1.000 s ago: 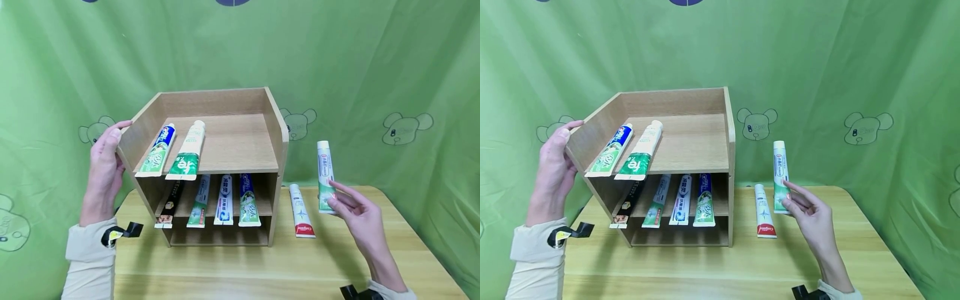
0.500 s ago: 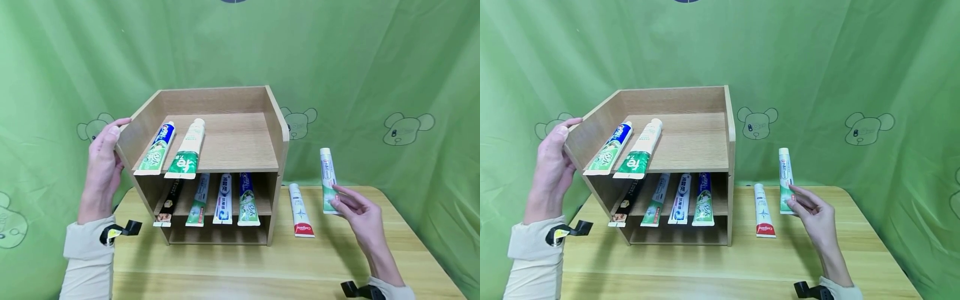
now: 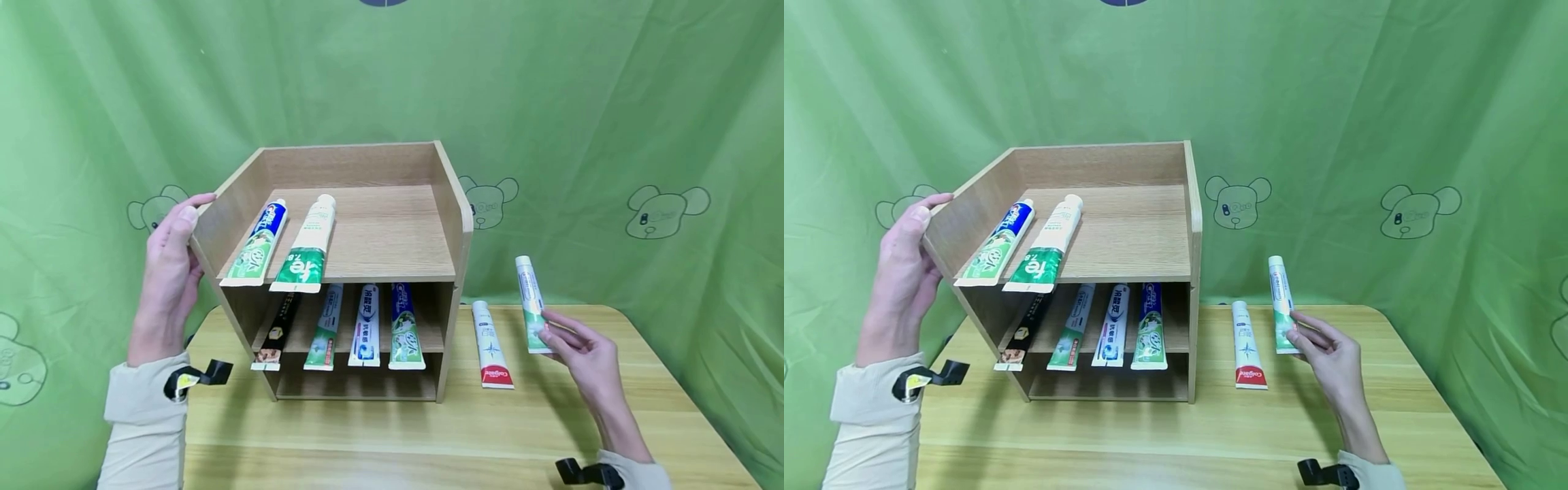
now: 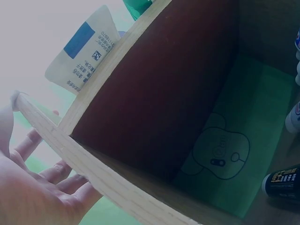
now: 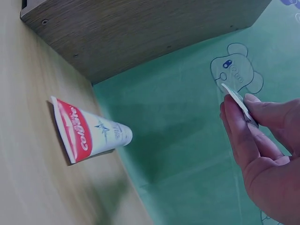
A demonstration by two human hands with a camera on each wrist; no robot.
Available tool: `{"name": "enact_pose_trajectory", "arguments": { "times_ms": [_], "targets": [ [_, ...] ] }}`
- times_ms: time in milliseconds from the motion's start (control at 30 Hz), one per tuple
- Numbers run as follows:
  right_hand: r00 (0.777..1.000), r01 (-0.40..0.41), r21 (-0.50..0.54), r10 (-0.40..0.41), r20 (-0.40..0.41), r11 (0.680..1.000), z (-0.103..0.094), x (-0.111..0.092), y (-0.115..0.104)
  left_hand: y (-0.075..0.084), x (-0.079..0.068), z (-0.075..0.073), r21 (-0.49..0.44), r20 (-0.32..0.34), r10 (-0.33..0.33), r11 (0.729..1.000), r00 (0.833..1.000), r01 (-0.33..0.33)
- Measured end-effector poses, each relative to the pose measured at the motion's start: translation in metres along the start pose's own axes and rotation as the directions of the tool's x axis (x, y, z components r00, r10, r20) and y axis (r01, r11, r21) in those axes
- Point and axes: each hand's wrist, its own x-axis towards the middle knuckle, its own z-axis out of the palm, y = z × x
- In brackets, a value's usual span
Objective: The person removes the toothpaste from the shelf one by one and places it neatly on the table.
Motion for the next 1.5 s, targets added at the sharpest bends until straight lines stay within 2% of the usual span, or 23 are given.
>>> {"name": "enact_pose_trajectory", "arguments": {
  "times_ms": [400, 600, 733, 1100, 1233, 1500],
  "targets": [
    [0.99, -0.138, -0.022, 0.137, -0.009, 0.99, -0.014, 0.009, 0.03, -0.001, 0.001, 0.002, -0.005, 0.0, 0.014, 1.0, 1.0, -0.014],
    [0.986, -0.164, -0.056, 0.163, -0.026, 0.985, -0.018, 0.01, 0.044, 0.0, 0.003, 0.004, -0.002, 0.013, 0.018, 1.0, 1.0, -0.018],
    [0.982, -0.186, -0.019, 0.186, -0.017, 0.982, -0.02, 0.011, 0.05, 0.0, 0.003, 0.004, -0.003, 0.013, 0.018, 1.0, 1.0, -0.018],
    [0.945, -0.327, 0.044, 0.328, -0.01, 0.944, -0.022, 0.015, 0.057, 0.001, 0.001, 0.003, 0.002, -0.005, 0.004, 1.0, 1.0, -0.004],
    [0.936, -0.35, 0.065, 0.351, -0.009, 0.935, -0.022, 0.016, 0.061, 0.0, 0.001, 0.003, -0.003, -0.008, 0.006, 1.0, 1.0, -0.006],
    [0.927, -0.374, 0.023, 0.374, -0.013, 0.927, -0.021, 0.018, 0.072, 0.0, 0.0, 0.002, -0.001, -0.01, 0.008, 1.0, 1.0, -0.008]
  ]
}}
